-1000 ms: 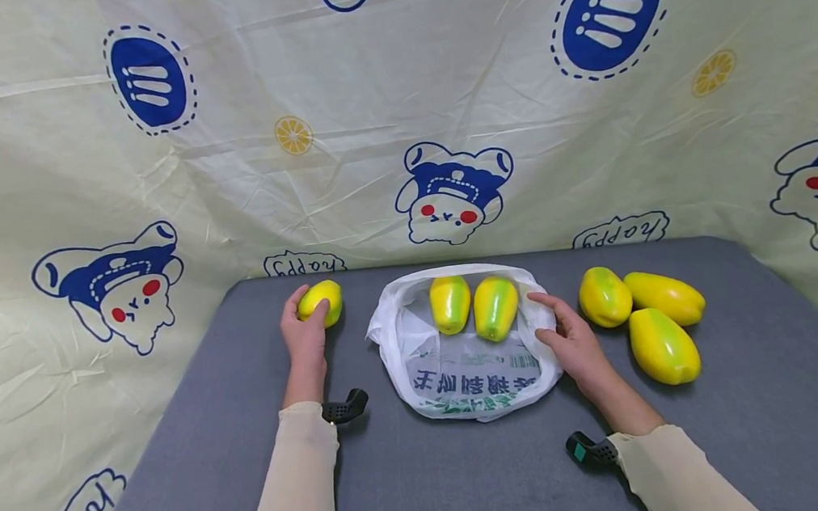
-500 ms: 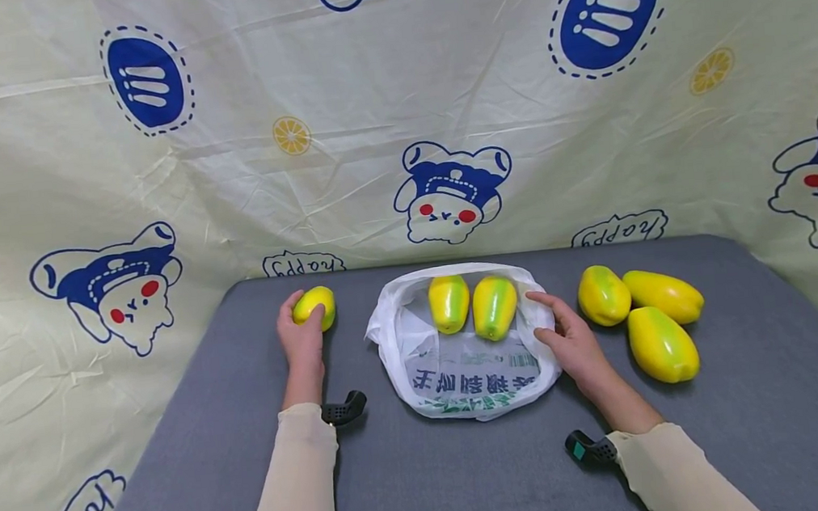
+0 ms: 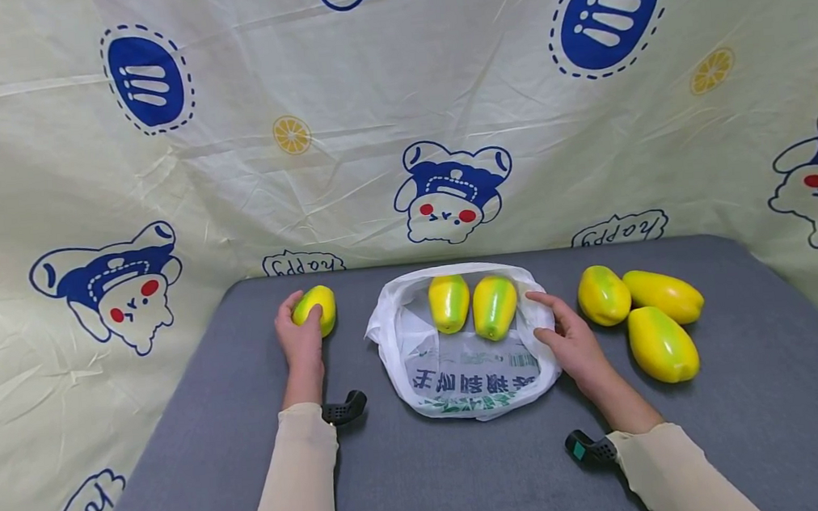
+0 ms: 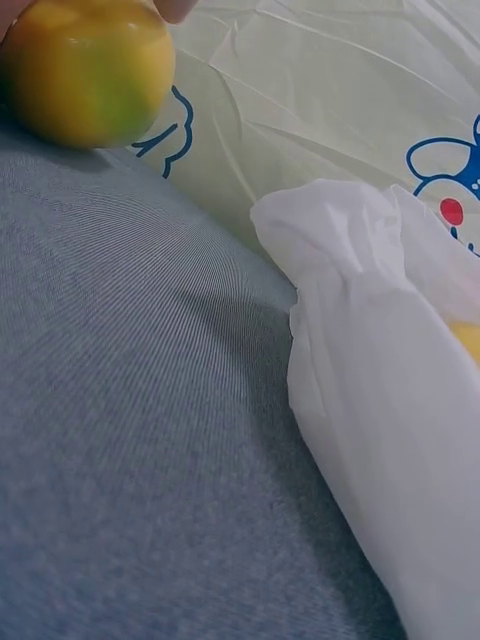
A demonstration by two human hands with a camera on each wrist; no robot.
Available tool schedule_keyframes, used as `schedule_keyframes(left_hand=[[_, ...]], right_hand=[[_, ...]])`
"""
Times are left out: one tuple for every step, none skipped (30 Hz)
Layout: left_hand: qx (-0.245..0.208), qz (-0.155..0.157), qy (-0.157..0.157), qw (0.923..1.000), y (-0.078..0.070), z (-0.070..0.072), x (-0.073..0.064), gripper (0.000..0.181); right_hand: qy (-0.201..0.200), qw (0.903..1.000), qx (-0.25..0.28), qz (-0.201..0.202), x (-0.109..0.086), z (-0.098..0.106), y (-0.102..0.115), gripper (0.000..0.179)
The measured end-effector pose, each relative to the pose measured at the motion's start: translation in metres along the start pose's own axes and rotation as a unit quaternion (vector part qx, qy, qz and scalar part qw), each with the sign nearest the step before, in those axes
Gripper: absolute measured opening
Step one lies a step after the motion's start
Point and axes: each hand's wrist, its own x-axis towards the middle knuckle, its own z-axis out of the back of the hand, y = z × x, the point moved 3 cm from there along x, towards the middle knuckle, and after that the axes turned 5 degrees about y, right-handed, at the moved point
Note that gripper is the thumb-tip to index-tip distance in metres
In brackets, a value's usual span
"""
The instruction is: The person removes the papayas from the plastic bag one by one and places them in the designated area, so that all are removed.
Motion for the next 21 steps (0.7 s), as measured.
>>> schedule_keyframes(left_hand=[[-0.001,-0.001,-0.002,1.0000,-0.001,0.000,0.000,0.046],[0.000,-0.002,-0.004,1.0000,-0.001,0.001,0.000,0.045],[-0.001,-0.003,-0.008,1.0000,-0.002,0.001,-0.001,0.044],[0.000,-0.005,-0.014,0.9999,-0.003,0.002,-0.001,0.043],[0.003,-0.005,-0.019,0.9998,-0.005,0.002,-0.002,0.042],[0.005,-0.009,-0.027,0.9996,-0.006,0.002,-0.002,0.040],[0.008,-0.011,-0.034,0.9993,-0.008,0.003,-0.003,0.039],[0.013,-0.015,-0.042,0.9989,-0.010,0.003,-0.004,0.038],[0.017,-0.021,-0.049,0.9984,-0.012,0.003,-0.004,0.037],[0.022,-0.027,-0.056,0.9978,-0.015,0.003,-0.005,0.036],[0.025,-0.034,-0.061,0.9973,-0.017,0.003,-0.006,0.036],[0.028,-0.040,-0.065,0.9967,-0.020,0.002,-0.007,0.035],[0.030,-0.045,-0.068,0.9962,-0.023,0.002,-0.008,0.035],[0.031,-0.053,-0.071,0.9956,-0.027,0.001,-0.008,0.034],[0.032,-0.060,-0.075,0.9949,-0.030,0.000,-0.010,0.033],[0.031,-0.067,-0.076,0.9944,-0.034,-0.001,-0.012,0.033],[0.030,-0.073,-0.077,0.9939,-0.038,-0.002,-0.013,0.032],[0.027,-0.081,-0.079,0.9932,-0.042,-0.004,-0.015,0.032],[0.025,-0.089,-0.080,0.9925,-0.046,-0.005,-0.017,0.031],[0.022,-0.097,-0.082,0.9917,-0.049,-0.007,-0.020,0.031],[0.020,-0.102,-0.082,0.9911,-0.053,-0.008,-0.022,0.031]], right_hand=[[0.000,1.0000,0.000,0.000,0.000,0.000,0.000,0.057],[0.000,1.0000,0.000,0.000,0.000,0.000,0.000,0.057],[0.000,1.0000,0.000,0.000,0.000,0.000,0.000,0.057],[0.001,1.0000,-0.001,0.000,0.000,0.000,0.000,0.057],[0.001,1.0000,-0.001,0.000,0.000,0.000,0.000,0.057],[0.001,1.0000,-0.001,0.000,0.000,0.000,0.000,0.057],[0.001,1.0000,-0.001,-0.001,-0.001,0.000,0.000,0.057],[0.001,1.0000,-0.001,-0.002,-0.001,0.000,0.000,0.057],[0.000,1.0000,-0.001,-0.002,-0.001,0.000,0.000,0.057],[0.000,1.0000,-0.001,-0.002,-0.001,0.000,0.000,0.057],[0.000,1.0000,-0.001,-0.003,-0.001,0.000,0.000,0.057],[0.000,1.0000,-0.002,-0.003,-0.001,0.000,0.000,0.057],[0.000,1.0000,-0.003,-0.004,-0.001,0.000,0.000,0.057],[0.001,1.0000,-0.004,-0.005,-0.001,0.000,0.001,0.058],[0.001,1.0000,-0.006,-0.006,-0.001,0.000,0.001,0.058],[0.002,0.9999,-0.006,-0.008,-0.001,0.000,0.001,0.058],[0.002,0.9999,-0.007,-0.008,-0.001,0.000,0.001,0.058],[0.002,0.9999,-0.007,-0.009,-0.001,0.000,0.001,0.058],[0.002,0.9999,-0.007,-0.009,-0.001,0.000,0.001,0.058],[0.002,0.9999,-0.008,-0.008,-0.001,0.000,0.001,0.058],[0.002,0.9999,-0.008,-0.008,-0.001,0.000,0.001,0.058]])
